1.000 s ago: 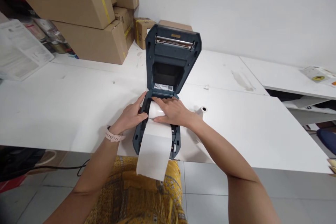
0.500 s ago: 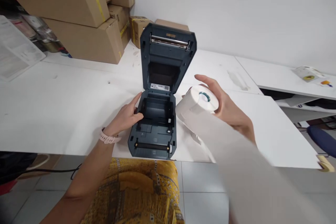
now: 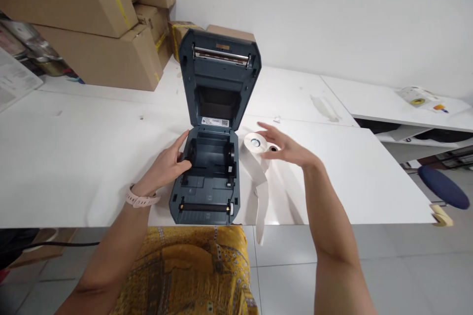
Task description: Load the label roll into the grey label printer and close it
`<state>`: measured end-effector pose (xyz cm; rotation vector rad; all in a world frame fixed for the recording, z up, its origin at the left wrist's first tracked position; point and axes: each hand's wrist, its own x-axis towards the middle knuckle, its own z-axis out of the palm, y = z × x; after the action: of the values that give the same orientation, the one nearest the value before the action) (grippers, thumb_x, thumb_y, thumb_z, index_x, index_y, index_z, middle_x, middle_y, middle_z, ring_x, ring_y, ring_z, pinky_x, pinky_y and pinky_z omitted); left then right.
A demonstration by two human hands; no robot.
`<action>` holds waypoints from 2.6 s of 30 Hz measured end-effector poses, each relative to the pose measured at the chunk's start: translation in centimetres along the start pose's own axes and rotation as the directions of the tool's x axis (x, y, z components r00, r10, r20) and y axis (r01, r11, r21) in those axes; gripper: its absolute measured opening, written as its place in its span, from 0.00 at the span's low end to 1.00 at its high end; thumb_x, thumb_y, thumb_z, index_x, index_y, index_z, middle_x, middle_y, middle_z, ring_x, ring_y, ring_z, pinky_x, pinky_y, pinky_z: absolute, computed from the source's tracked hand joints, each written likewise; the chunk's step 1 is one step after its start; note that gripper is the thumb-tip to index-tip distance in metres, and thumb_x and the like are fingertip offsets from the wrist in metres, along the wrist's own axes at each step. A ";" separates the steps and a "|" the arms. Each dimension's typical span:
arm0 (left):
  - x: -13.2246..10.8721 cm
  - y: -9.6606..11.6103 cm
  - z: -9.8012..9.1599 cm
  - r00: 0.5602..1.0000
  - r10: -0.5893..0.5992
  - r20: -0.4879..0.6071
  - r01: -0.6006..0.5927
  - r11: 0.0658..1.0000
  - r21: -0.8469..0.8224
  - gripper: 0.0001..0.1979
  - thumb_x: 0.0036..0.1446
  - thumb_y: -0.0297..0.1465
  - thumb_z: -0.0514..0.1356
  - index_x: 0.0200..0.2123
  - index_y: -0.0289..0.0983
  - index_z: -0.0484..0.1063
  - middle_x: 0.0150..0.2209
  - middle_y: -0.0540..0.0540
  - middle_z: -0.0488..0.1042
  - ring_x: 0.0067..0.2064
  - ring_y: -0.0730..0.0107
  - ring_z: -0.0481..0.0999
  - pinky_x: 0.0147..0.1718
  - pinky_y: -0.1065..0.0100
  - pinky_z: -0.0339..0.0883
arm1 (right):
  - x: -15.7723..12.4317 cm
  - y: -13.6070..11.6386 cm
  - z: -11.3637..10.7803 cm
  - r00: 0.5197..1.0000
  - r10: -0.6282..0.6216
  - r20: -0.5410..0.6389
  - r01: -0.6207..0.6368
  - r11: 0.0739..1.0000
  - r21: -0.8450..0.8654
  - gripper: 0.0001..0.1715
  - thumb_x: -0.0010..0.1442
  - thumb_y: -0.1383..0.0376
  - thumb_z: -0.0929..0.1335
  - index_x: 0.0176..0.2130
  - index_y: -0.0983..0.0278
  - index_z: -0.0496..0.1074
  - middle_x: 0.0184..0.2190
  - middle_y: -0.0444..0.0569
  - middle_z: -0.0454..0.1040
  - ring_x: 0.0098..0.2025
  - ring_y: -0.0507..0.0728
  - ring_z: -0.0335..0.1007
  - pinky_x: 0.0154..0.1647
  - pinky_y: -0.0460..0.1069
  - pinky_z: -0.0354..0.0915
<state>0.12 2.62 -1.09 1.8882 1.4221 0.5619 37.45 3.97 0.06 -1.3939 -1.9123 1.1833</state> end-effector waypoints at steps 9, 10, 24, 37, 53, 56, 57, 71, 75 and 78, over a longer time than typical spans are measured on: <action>0.0 -0.1 0.0 1.000 0.004 0.000 -0.004 1.000 0.009 0.47 0.52 0.31 0.55 0.75 0.35 0.47 0.20 0.57 0.64 0.26 0.66 0.67 0.30 0.66 0.58 | -3.3 6.2 -0.2 0.972 0.192 -0.134 -0.154 0.955 0.253 0.41 0.55 0.54 0.77 0.64 0.50 0.67 0.67 0.52 0.70 0.63 0.66 0.71 0.59 0.62 0.72; 0.0 -0.1 0.1 1.000 0.007 -0.003 -0.007 1.000 0.004 0.47 0.52 0.31 0.55 0.75 0.35 0.47 0.20 0.57 0.64 0.25 0.66 0.67 0.29 0.66 0.58 | -2.8 6.4 0.7 0.974 0.185 -0.134 -0.144 0.953 0.268 0.38 0.53 0.53 0.78 0.60 0.52 0.70 0.62 0.53 0.75 0.57 0.65 0.76 0.53 0.61 0.75; 0.1 -0.1 0.1 1.000 -0.006 -0.002 0.006 0.999 0.041 0.47 0.51 0.32 0.55 0.75 0.34 0.47 0.21 0.55 0.67 0.27 0.62 0.69 0.33 0.64 0.61 | -6.2 -4.0 3.4 0.818 -0.573 0.059 0.464 0.715 0.523 0.33 0.53 0.29 0.64 0.52 0.37 0.72 0.20 0.43 0.75 0.20 0.59 0.71 0.23 0.54 0.70; -0.2 -0.2 0.3 1.000 -0.012 0.001 0.012 0.994 0.111 0.46 0.54 0.33 0.55 0.75 0.37 0.45 0.34 0.46 0.79 0.39 0.52 0.79 0.40 0.59 0.69 | 1.7 -9.7 13.5 0.962 -0.236 0.137 0.272 0.806 -0.526 0.21 0.70 0.50 0.66 0.55 0.59 0.66 0.47 0.50 0.80 0.43 0.60 0.76 0.46 0.55 0.69; -0.1 -0.5 0.3 1.000 0.021 0.010 -0.022 0.994 0.109 0.47 0.52 0.37 0.55 0.75 0.38 0.45 0.28 0.50 0.75 0.34 0.56 0.77 0.36 0.61 0.68 | 1.1 -8.6 13.7 0.895 -0.423 0.144 0.437 0.762 -0.478 0.12 0.73 0.60 0.63 0.53 0.59 0.70 0.50 0.50 0.81 0.55 0.61 0.77 0.64 0.62 0.65; 0.0 -0.5 0.3 0.999 0.033 0.011 -0.034 0.995 0.090 0.47 0.52 0.36 0.55 0.75 0.38 0.45 0.27 0.51 0.73 0.33 0.56 0.76 0.36 0.61 0.68 | 0.8 -8.6 13.6 0.882 -0.432 0.189 0.469 0.763 -0.445 0.08 0.72 0.59 0.64 0.47 0.58 0.71 0.49 0.48 0.82 0.59 0.60 0.76 0.70 0.64 0.59; 0.0 -0.6 0.3 0.999 0.036 0.010 -0.037 0.996 0.085 0.47 0.52 0.36 0.55 0.75 0.38 0.45 0.27 0.52 0.73 0.33 0.56 0.76 0.36 0.61 0.68 | 0.7 -8.6 13.6 0.881 -0.425 0.209 0.472 0.763 -0.442 0.10 0.72 0.57 0.65 0.47 0.58 0.71 0.51 0.48 0.82 0.61 0.60 0.74 0.71 0.64 0.56; -0.1 -0.7 0.3 0.999 0.031 0.011 -0.032 0.995 0.098 0.47 0.54 0.38 0.57 0.75 0.40 0.45 0.29 0.51 0.75 0.31 0.58 0.77 0.34 0.62 0.67 | 0.9 -8.2 12.6 0.873 -0.363 0.326 0.482 0.749 -0.454 0.35 0.62 0.38 0.67 0.57 0.58 0.73 0.63 0.56 0.73 0.68 0.66 0.67 0.76 0.70 0.43; 0.0 -0.7 0.4 0.999 0.036 0.003 -0.036 0.988 0.148 0.45 0.56 0.40 0.57 0.75 0.42 0.45 0.32 0.50 0.77 0.32 0.57 0.78 0.35 0.61 0.69 | 1.0 -7.9 12.7 0.872 -0.383 0.305 0.485 0.760 -0.433 0.36 0.61 0.37 0.67 0.56 0.57 0.73 0.63 0.55 0.74 0.67 0.64 0.68 0.77 0.68 0.40; 0.1 -0.9 0.5 0.999 0.033 -0.004 -0.032 0.980 0.195 0.44 0.57 0.41 0.57 0.75 0.42 0.44 0.34 0.49 0.79 0.36 0.55 0.80 0.38 0.60 0.70 | 1.0 -7.8 12.6 0.868 -0.389 0.310 0.492 0.765 -0.416 0.35 0.61 0.37 0.67 0.55 0.56 0.73 0.61 0.54 0.76 0.66 0.64 0.69 0.77 0.67 0.40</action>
<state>-0.10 2.77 -2.09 2.0677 1.5002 0.4592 23.23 -0.36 0.29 -0.9521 -2.6354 0.6538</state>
